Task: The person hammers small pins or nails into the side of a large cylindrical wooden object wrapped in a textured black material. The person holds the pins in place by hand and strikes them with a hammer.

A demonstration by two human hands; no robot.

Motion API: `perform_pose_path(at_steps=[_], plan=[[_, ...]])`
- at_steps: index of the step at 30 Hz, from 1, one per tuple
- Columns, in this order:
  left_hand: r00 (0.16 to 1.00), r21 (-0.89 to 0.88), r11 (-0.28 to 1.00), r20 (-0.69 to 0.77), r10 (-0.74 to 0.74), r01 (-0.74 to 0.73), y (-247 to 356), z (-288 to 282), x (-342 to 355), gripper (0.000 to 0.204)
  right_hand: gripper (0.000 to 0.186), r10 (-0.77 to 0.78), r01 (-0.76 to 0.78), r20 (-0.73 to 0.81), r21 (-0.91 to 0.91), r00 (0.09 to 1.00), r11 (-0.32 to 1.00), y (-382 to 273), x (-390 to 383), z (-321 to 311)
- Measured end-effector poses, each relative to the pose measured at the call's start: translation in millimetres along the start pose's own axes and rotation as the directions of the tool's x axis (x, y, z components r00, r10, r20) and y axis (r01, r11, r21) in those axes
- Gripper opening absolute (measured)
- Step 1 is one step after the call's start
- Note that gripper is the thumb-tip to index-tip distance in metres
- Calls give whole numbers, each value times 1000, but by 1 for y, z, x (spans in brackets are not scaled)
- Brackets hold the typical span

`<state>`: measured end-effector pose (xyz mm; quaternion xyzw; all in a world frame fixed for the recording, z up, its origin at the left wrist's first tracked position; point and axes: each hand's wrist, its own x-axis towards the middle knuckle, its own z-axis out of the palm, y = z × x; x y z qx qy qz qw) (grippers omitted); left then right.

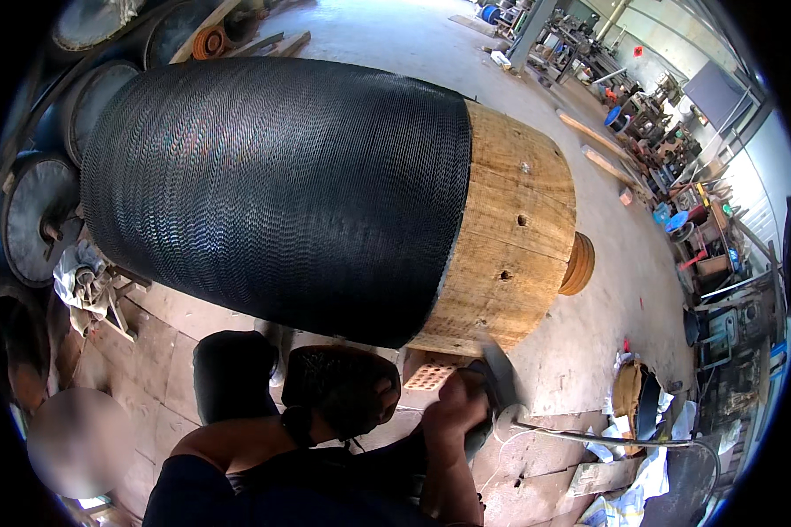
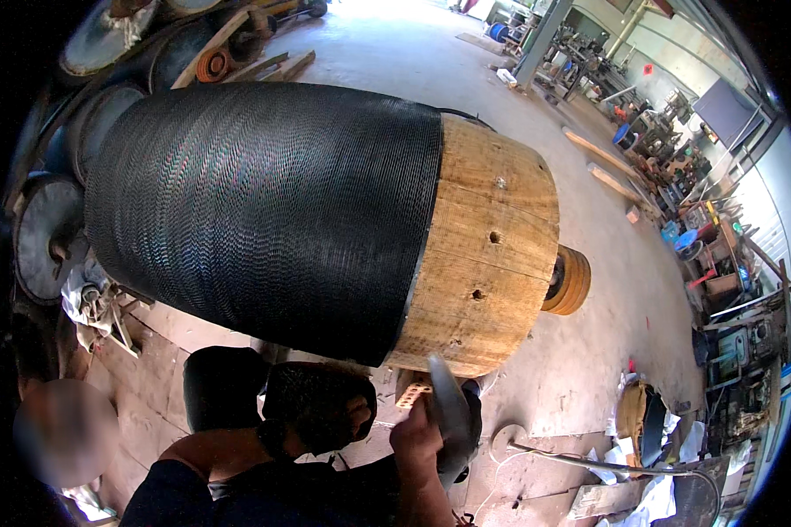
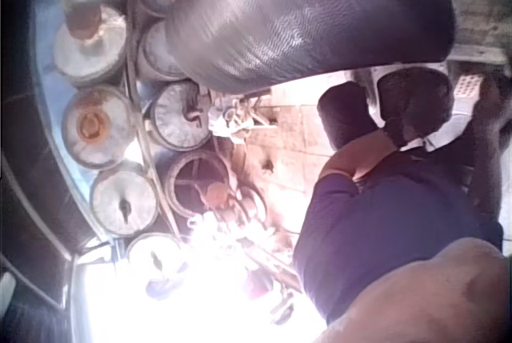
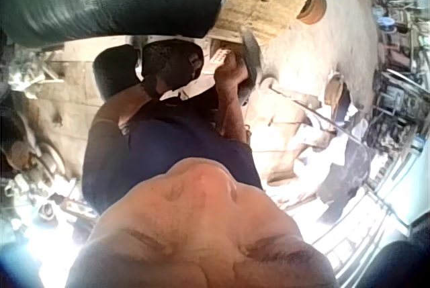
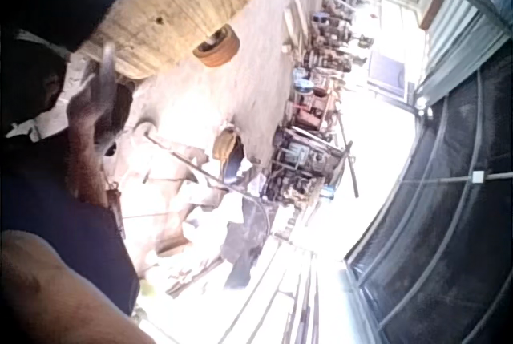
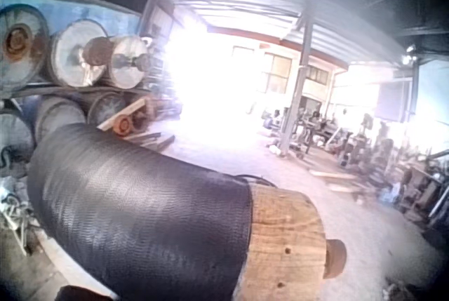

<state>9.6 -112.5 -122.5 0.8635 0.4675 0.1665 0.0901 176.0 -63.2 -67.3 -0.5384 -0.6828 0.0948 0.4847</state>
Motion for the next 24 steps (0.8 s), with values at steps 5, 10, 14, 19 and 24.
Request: perform_pose_path(at_steps=[5,10,14,19,24], plan=[[964,115,986,-222,143,-120,-12,24,-5,27,18,187,-187,100,-8,977,982,-8,-6,-3],[983,-277,961,-179,-37,-14,-1,-39,11,19,16,-2,2,-3,111,1000,994,-10,-2,-10],[941,-207,972,-336,35,-110,-10,-96,39,18,19,248,-238,155,-77,956,968,7,-1,12],[756,-33,994,-652,60,-107,-51,-115,73,32,24,212,-201,-13,271,977,941,-17,-14,-11],[597,297,951,-750,285,-81,-96,-144,107,36,26,203,-165,160,-225,966,960,7,7,17]])
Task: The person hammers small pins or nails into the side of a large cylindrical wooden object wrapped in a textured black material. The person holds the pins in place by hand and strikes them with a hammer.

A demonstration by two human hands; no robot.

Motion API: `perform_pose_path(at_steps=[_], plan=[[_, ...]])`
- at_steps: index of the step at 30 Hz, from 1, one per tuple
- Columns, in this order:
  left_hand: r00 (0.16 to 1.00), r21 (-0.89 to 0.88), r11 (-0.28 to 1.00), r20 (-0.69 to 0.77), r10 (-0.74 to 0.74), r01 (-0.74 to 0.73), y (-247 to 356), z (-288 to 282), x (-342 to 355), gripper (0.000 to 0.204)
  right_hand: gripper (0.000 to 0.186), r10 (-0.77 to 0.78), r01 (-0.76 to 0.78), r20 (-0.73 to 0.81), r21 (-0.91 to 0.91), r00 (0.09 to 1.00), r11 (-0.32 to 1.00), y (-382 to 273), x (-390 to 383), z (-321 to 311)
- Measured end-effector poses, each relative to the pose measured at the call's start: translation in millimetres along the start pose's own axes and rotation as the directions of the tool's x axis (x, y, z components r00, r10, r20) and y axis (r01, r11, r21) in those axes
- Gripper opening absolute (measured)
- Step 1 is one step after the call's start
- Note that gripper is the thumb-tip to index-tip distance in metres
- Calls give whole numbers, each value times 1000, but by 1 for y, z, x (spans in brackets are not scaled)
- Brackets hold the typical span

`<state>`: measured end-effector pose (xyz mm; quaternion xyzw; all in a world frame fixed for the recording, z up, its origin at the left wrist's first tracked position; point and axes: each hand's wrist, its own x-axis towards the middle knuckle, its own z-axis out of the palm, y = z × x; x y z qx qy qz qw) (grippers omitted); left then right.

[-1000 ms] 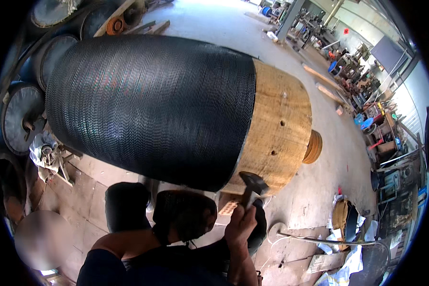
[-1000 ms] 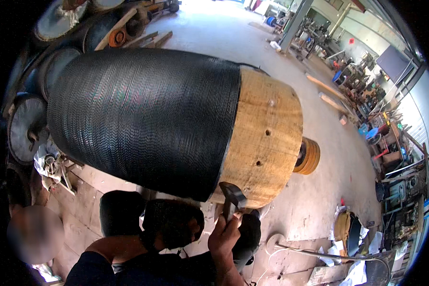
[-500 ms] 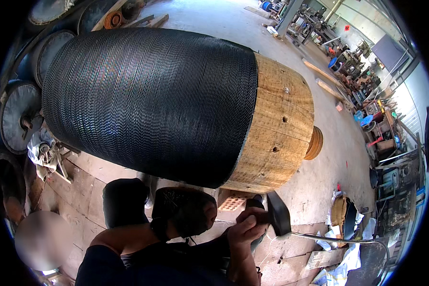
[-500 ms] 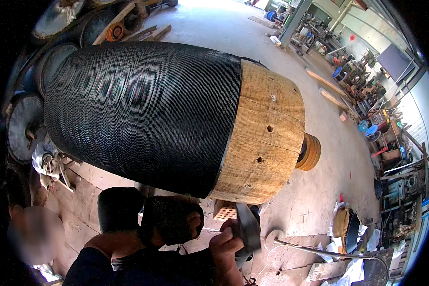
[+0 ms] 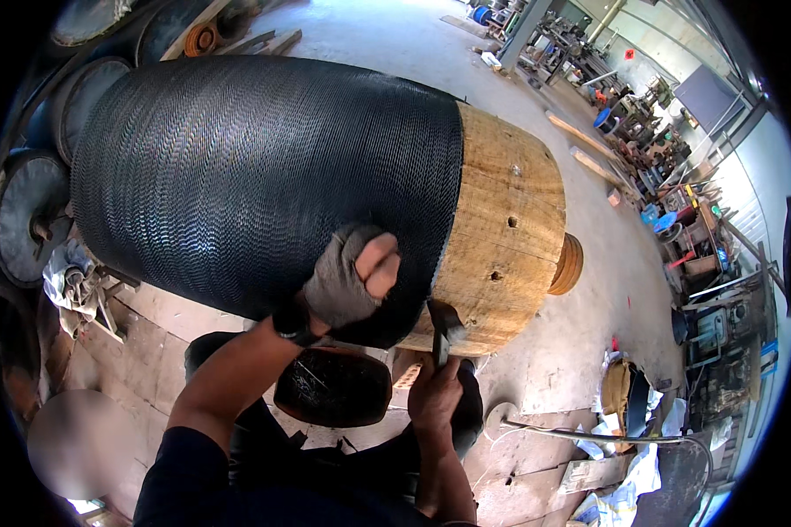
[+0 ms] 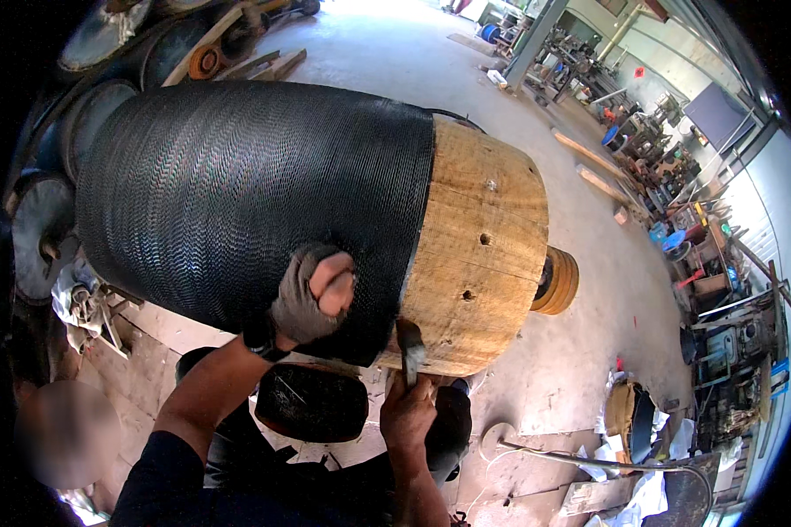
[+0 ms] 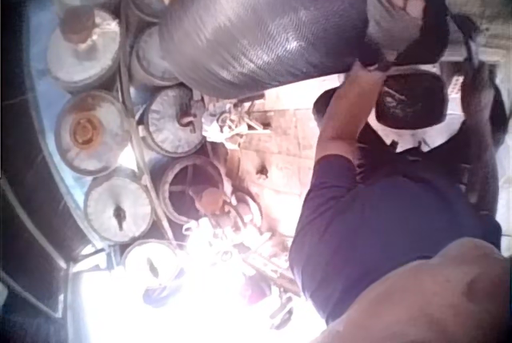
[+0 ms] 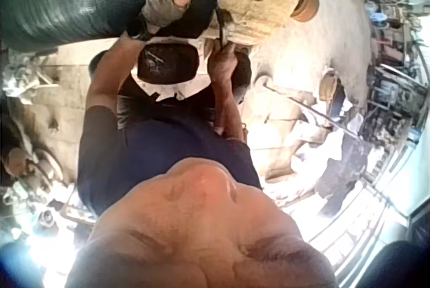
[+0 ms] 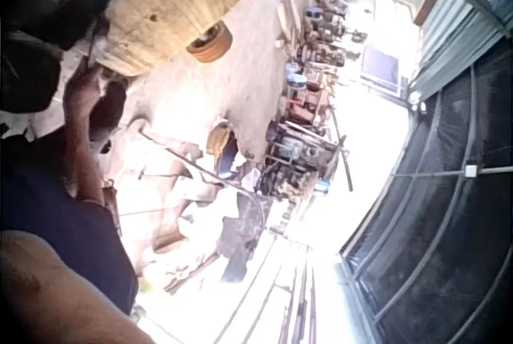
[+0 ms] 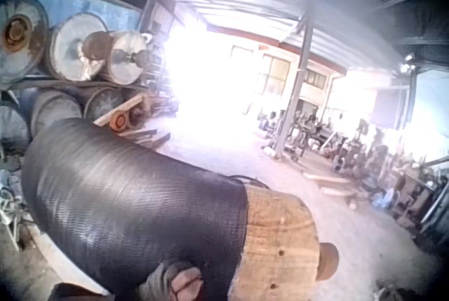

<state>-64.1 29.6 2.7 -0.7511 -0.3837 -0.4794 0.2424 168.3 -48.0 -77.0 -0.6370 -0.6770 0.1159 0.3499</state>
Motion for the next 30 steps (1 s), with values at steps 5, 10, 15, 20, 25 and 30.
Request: perform_pose_path(at_steps=[5,10,15,20,25,30], plan=[[1000,-10,1000,-29,-11,11,-6,9,1,38,23,45,3,-136,333,990,943,-2,-23,-16],[1000,59,998,22,-16,15,-3,7,1,44,19,11,-13,-35,-52,999,999,-1,2,0],[998,51,999,62,9,-13,-6,9,4,44,22,22,44,-199,320,980,946,9,-12,-4],[999,111,994,46,-13,7,-9,8,12,34,22,16,-5,-74,147,997,989,3,4,5],[1000,130,991,10,-13,12,-11,10,17,38,32,-162,194,-134,287,978,938,6,-12,-18],[1000,220,975,10,-18,15,-20,12,28,38,24,88,-94,68,98,994,991,5,4,-7]])
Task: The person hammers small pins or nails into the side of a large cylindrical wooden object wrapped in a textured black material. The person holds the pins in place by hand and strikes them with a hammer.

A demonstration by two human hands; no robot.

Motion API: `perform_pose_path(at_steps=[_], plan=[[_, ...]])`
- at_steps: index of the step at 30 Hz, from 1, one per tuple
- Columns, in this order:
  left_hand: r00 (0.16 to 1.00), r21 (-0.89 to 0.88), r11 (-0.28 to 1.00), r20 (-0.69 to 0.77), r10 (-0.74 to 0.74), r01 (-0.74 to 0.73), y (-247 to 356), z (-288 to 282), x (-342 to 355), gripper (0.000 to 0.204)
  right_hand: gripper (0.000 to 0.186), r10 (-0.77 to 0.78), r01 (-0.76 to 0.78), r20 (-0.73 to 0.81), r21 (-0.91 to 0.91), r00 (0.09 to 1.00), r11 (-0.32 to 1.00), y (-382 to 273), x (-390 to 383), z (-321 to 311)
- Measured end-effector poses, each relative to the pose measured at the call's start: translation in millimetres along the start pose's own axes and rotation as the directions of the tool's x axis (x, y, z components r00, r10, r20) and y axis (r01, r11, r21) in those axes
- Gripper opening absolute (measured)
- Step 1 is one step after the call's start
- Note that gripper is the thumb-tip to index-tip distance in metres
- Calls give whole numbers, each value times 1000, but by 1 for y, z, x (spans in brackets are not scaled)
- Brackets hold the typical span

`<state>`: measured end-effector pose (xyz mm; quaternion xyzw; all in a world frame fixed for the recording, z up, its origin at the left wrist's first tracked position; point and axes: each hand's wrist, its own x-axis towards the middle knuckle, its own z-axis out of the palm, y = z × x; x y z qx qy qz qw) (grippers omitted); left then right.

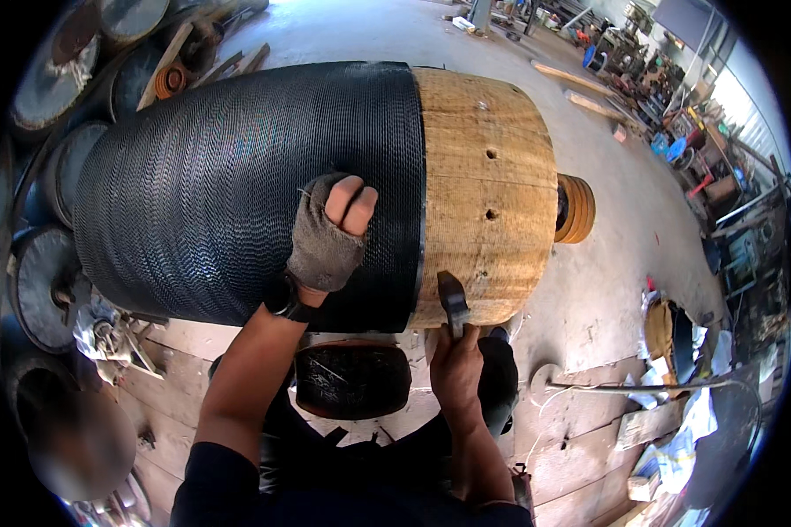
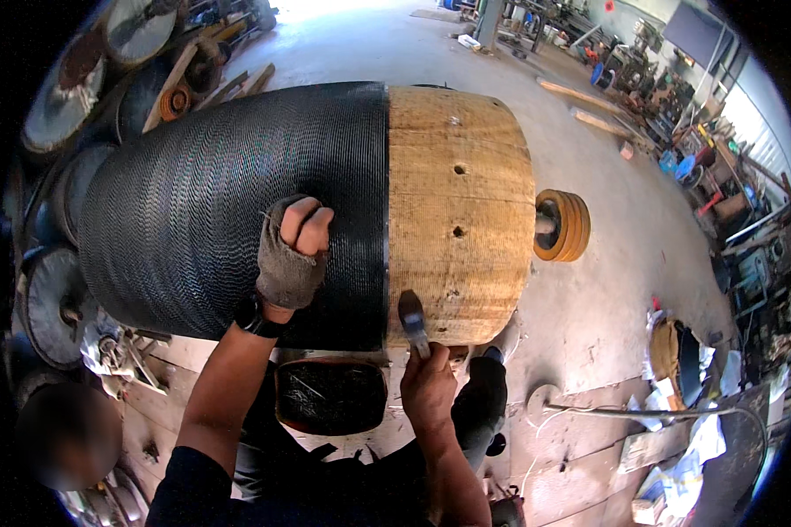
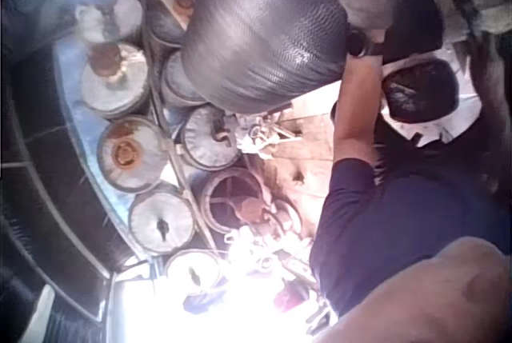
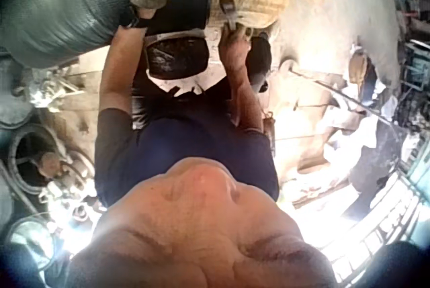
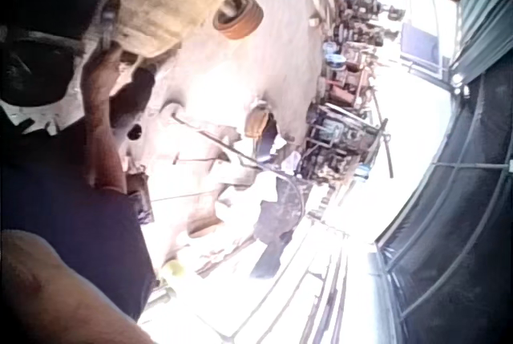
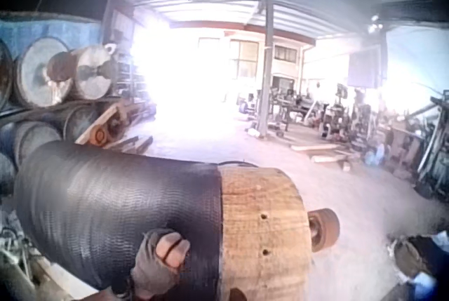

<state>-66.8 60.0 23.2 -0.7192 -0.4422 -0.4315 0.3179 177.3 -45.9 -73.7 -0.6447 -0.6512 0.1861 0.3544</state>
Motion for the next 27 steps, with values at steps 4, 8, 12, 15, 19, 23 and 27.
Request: perform_pose_path(at_steps=[4,8,12,15,19,23,27], plan=[[999,63,998,-26,25,-23,7,5,9,32,25,-66,62,-61,-62,996,996,17,-17,1],[991,-332,935,76,-105,125,60,-5,-28,32,27,-138,137,-142,-19,980,990,23,-24,2],[977,-437,879,168,-128,191,98,-2,-62,38,31,-102,114,-89,142,991,983,19,-29,2],[919,-444,826,338,-203,346,93,4,-78,43,31,-142,165,-125,196,982,967,5,-25,-7],[968,-328,920,201,-153,213,97,-4,-45,51,31,-114,128,-84,186,990,974,4,-21,-8],[931,-300,899,274,-240,320,105,0,-38,56,31,-146,163,-96,203,985,966,-7,-19,-12],[932,-235,923,274,-236,303,109,0,-31,56,33,-145,151,-50,175,988,973,-7,-17,-10]])
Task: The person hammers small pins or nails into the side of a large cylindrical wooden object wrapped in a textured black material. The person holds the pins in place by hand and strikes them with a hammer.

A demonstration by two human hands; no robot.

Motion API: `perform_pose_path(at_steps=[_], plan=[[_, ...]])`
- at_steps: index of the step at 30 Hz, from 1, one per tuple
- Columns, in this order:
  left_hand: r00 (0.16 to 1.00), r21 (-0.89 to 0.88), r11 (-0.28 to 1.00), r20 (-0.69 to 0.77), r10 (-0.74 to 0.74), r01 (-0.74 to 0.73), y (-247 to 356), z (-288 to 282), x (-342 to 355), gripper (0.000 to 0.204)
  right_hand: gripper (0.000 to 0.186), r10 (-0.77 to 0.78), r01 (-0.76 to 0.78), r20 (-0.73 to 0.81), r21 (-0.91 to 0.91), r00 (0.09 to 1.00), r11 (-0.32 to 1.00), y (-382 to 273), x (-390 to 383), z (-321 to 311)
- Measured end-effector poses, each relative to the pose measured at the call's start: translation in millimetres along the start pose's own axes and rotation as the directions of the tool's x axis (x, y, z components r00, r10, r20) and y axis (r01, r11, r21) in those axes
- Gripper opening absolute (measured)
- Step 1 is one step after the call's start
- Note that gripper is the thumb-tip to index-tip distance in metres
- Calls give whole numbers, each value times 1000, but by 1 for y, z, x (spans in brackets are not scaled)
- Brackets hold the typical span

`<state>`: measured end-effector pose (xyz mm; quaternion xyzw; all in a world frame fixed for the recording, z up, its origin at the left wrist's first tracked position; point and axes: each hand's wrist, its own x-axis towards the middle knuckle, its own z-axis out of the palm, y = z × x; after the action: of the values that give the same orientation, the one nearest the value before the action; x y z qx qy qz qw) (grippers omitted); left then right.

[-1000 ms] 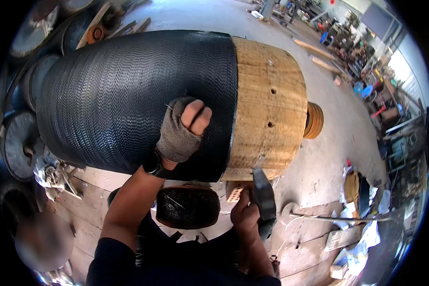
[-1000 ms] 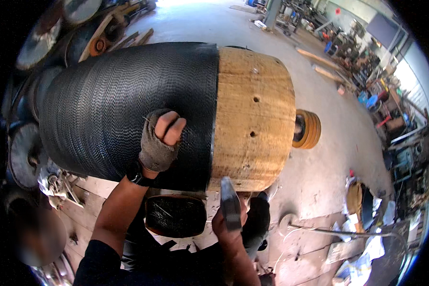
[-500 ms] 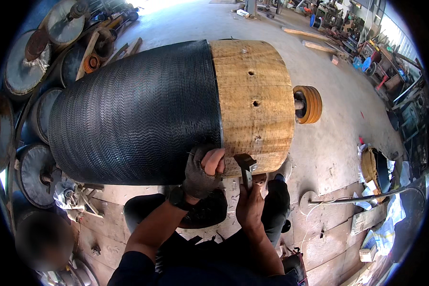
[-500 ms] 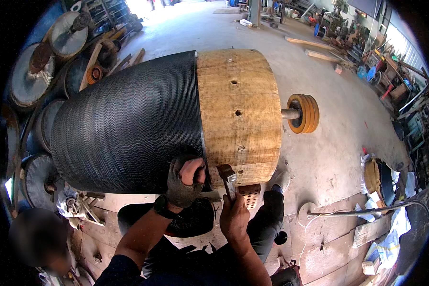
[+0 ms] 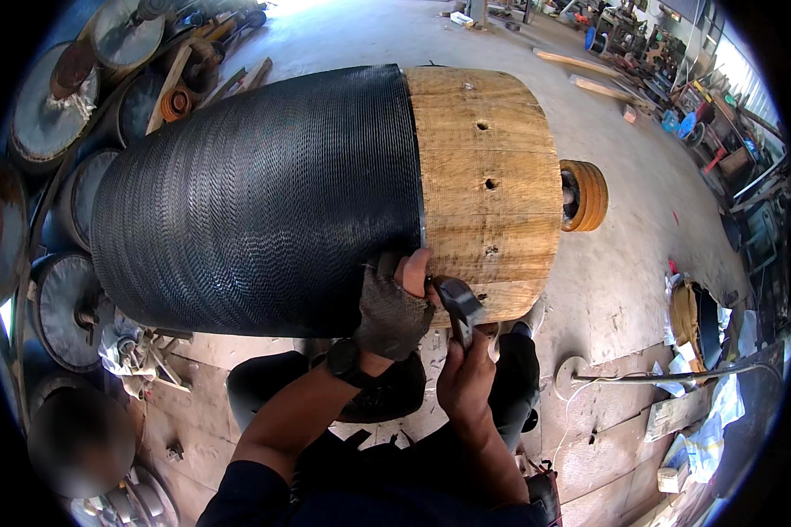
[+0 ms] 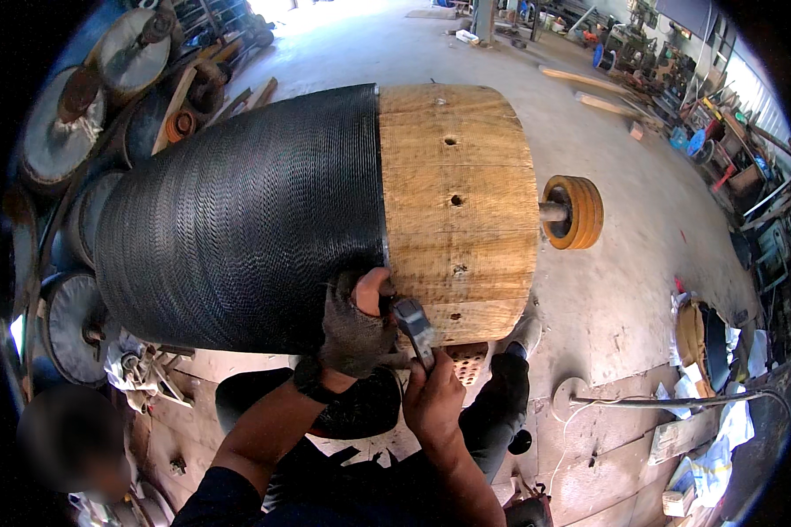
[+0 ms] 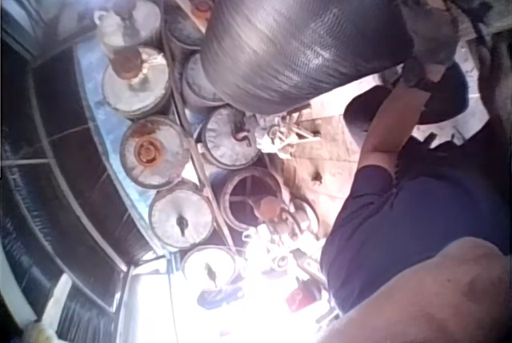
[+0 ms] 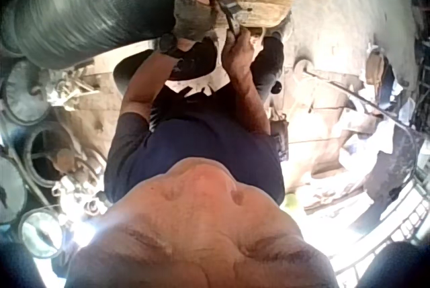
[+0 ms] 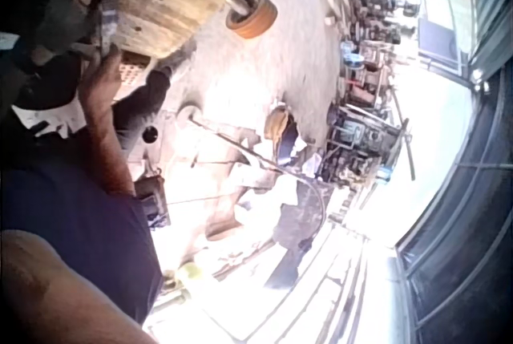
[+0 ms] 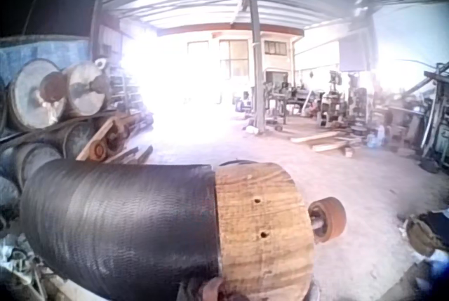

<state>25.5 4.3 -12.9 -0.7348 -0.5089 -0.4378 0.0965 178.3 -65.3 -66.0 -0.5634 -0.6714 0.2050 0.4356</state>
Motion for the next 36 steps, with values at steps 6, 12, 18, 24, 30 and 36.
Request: perform_pose_path(at_steps=[6,12,18,24,30,36], plan=[[998,33,998,-33,-44,45,-5,15,-4,55,33,-120,120,-101,-5,988,993,-3,-1,0],[1000,-38,999,-17,-1,1,8,-15,-17,63,26,45,-45,-6,-20,999,999,-10,1,-5],[932,-51,995,350,96,-83,1,-25,-111,49,22,-27,29,10,-210,1000,977,2,9,1],[733,-15,991,671,111,-136,6,-33,-143,31,18,-333,308,-188,-150,924,939,4,4,0],[730,100,971,677,92,-215,12,-33,-134,25,22,-264,237,-69,-268,962,934,21,18,8],[742,94,934,637,209,-344,0,-12,-159,20,20,-269,269,22,-159,963,950,30,-3,-9]])
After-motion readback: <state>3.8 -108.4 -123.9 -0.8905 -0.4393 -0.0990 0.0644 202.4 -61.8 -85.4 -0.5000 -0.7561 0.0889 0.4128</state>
